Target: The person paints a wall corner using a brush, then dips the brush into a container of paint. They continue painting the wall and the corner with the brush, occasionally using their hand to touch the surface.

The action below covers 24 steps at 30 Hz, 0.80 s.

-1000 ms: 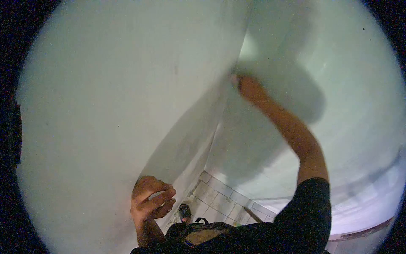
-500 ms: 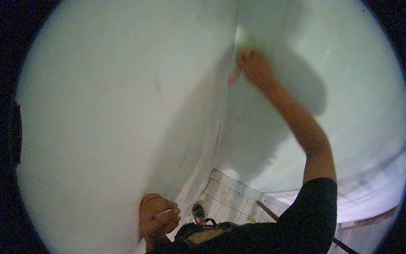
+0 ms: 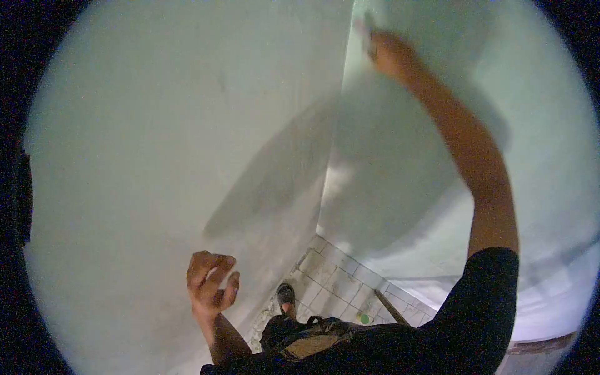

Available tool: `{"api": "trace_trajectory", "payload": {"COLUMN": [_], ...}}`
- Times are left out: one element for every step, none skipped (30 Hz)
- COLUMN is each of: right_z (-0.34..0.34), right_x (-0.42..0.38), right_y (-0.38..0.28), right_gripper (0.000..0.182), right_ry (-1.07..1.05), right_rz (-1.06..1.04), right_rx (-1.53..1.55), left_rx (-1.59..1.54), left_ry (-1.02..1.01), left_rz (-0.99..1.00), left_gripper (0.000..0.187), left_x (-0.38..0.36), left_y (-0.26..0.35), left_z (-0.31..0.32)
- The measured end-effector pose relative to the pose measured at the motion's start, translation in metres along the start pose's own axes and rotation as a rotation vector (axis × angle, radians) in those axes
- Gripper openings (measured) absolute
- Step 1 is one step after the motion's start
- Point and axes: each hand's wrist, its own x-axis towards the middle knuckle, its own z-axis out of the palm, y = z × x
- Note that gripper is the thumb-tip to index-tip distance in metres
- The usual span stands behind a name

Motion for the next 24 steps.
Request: {"api": "trace_trajectory", "payload": {"right_z": [-0.018, -0.042, -0.073, -0.086, -0.096, -0.101, -0.074, -0.039, 0.015, 0.021, 0.048, 0.076, 0.087, 0.139, 0.184, 0.204, 0.231, 0.245, 0.245, 0.243, 0.242, 0.241, 0.247, 0.243], "right_x": [0.017, 0.036, 0.068, 0.072, 0.07, 0.069, 0.073, 0.072, 0.07, 0.034, 0.009, -0.016, -0.052, -0.073, -0.101, -0.135, -0.166, -0.196, -0.224, -0.249, -0.278, -0.308, -0.346, -0.374], "right_y": [0.003, 0.001, 0.0, -0.009, -0.017, -0.018, -0.012, 0.002, 0.015, -0.008, -0.018, -0.033, -0.059, -0.078, -0.104, -0.116, -0.136, -0.151, -0.172, -0.194, -0.205, -0.222, -0.246, -0.264], "right_gripper": [0.026, 0.023, 0.02, 0.02, 0.02, 0.021, 0.022, 0.024, 0.023, 0.027, 0.027, 0.025, 0.024, 0.023, 0.023, 0.021, 0.017, 0.014, 0.015, 0.017, 0.02, 0.022, 0.022, 0.02], "right_ry": [0.112, 0.225, 0.275, 0.286, 0.346, 0.407, 0.364, 0.412, 0.532, 0.31, 0.306, 0.271, 0.151, 0.177, 0.007, -0.012, -0.092, -0.21, -0.314, -0.47, -0.502, -0.525, -0.383, -0.328], "right_rz": [-0.01, -0.015, 0.041, 0.045, -0.035, -0.117, 0.006, -0.215, -0.3, -0.234, -0.237, -0.269, -0.174, -0.289, -0.318, -0.355, -0.339, -0.257, -0.14, -0.015, -0.015, 0.043, 0.046, 0.054], "right_rx": [-0.056, -0.111, -0.052, -0.043, -0.07, -0.099, 0.14, -0.162, -0.493, -0.458, -0.398, -0.393, -0.242, -0.206, -0.161, -0.06, 0.051, 0.213, 0.252, 0.336, 0.406, 0.471, 0.519, 0.481], "left_rx": [0.038, 0.076, 0.11, 0.123, 0.147, 0.169, 0.18, 0.19, 0.201, 0.212, 0.21, 0.206, 0.2, 0.204, 0.178, 0.16, 0.141, 0.15, 0.117, 0.083, 0.03, -0.025, -0.071, -0.111], "left_ry": [0.054, 0.104, 0.128, 0.128, 0.128, 0.13, 0.135, 0.096, 0.054, 0.06, -0.002, -0.061, -0.067, -0.07, -0.097, -0.126, -0.137, -0.138, -0.153, -0.164, -0.173, -0.219, -0.264, -0.317], "left_rz": [-0.029, -0.056, -0.114, -0.107, -0.152, -0.199, -0.196, -0.233, -0.269, -0.262, -0.303, -0.347, -0.361, -0.366, -0.392, -0.411, -0.39, -0.38, -0.379, -0.378, -0.391, -0.453, -0.459, -0.465], "left_gripper": [0.03, 0.03, 0.031, 0.031, 0.032, 0.032, 0.032, 0.033, 0.033, 0.033, 0.033, 0.033, 0.034, 0.034, 0.033, 0.032, 0.034, 0.034, 0.034, 0.034, 0.033, 0.03, 0.029, 0.029], "left_x": [-0.003, -0.007, -0.011, -0.014, -0.017, -0.02, -0.022, -0.027, -0.033, -0.04, -0.047, -0.053, -0.059, -0.066, -0.077, -0.081, -0.088, -0.091, -0.097, -0.104, -0.109, -0.114, -0.132, -0.141], "left_y": [0.003, 0.004, 0.004, 0.004, 0.006, 0.009, 0.008, 0.011, 0.014, 0.016, 0.019, 0.019, 0.02, 0.005, -0.007, -0.006, -0.016, -0.02, -0.026, -0.032, -0.035, -0.039, -0.05, -0.058], "left_z": [-0.001, -0.001, 0.001, 0.002, 0.004, 0.006, 0.012, 0.014, 0.018, 0.021, 0.025, 0.029, 0.031, 0.029, 0.026, 0.027, 0.026, 0.028, 0.03, 0.032, 0.037, 0.042, 0.047, 0.057]}}
